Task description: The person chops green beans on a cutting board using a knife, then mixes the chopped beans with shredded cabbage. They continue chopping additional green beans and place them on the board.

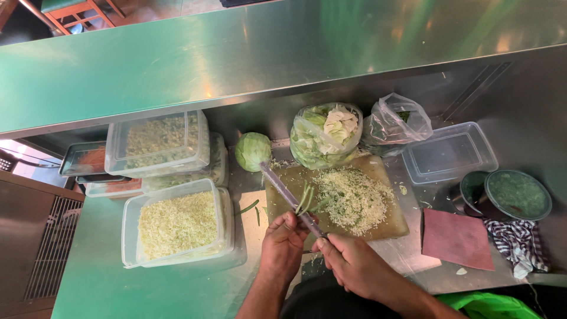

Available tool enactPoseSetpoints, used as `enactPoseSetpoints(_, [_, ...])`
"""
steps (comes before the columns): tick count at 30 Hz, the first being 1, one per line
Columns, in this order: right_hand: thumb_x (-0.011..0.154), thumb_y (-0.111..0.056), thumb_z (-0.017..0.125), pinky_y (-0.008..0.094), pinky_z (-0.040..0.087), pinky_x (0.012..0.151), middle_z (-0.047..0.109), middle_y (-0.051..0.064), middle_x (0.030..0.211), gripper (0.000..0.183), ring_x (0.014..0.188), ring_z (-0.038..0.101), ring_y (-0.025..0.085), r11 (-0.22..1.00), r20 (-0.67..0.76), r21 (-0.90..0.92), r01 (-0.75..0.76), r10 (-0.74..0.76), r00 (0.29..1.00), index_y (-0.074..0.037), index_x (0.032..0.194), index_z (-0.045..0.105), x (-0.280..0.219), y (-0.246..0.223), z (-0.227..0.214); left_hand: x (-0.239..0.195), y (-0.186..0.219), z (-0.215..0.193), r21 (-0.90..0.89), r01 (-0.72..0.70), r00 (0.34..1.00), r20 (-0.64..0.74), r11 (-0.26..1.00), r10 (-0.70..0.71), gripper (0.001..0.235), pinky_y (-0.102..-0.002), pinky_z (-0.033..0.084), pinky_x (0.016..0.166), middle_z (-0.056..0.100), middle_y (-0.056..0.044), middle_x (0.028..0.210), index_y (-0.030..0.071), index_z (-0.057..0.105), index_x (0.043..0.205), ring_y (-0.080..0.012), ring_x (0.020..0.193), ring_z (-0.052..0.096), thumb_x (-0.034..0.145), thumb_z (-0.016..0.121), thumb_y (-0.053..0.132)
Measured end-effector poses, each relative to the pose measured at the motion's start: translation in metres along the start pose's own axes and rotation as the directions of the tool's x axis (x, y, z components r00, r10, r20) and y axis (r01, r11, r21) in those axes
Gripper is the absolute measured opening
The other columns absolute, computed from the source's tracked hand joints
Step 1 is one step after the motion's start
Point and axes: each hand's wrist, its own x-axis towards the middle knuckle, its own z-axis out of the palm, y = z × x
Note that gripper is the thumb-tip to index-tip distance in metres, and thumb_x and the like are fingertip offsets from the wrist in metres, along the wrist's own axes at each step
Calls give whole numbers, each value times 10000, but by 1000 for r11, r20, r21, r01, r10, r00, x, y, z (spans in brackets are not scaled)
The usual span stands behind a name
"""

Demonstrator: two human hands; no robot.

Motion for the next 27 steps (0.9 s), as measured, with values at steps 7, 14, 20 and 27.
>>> enactPoseSetpoints(7, [1047,-377,490,277,474,428,582,26,609,371,437,577,86,991,19,-131,-19,22,1000,-57,951,650,8,9,-3,1,-2,6,99,45,991,-128,994,-32,198,-415,542,890,752,-165,980,-3,687,971,-272,937,720,989,633,187])
enactPoseSetpoints(14, [1049,-360,493,296,467,380,570,20,680,335,434,545,106,988,126,99,-120,107,986,-57,957,601,49,52,-6,14,-9,-17,312,195,952,-288,930,-103,309,-371,548,835,743,-112,911,-7,734,1006,-201,805,680,995,641,288])
enactPoseSetpoints(20, [1054,-343,517,285,443,366,594,25,693,333,436,538,104,925,220,237,-298,248,943,-27,1011,614,100,106,-3,37,-35,-84,302,324,894,-408,896,-186,253,-353,550,775,714,-70,888,24,695,980,-170,783,660,1006,640,269])
enactPoseSetpoints(27, [1027,-302,516,302,462,371,582,36,660,300,433,527,128,903,25,271,-333,339,940,-44,1043,669,132,154,-29,64,-86,-177,387,351,818,-570,853,-78,240,-311,414,563,613,-52,736,18,707,911,-161,632,521,1010,690,236])
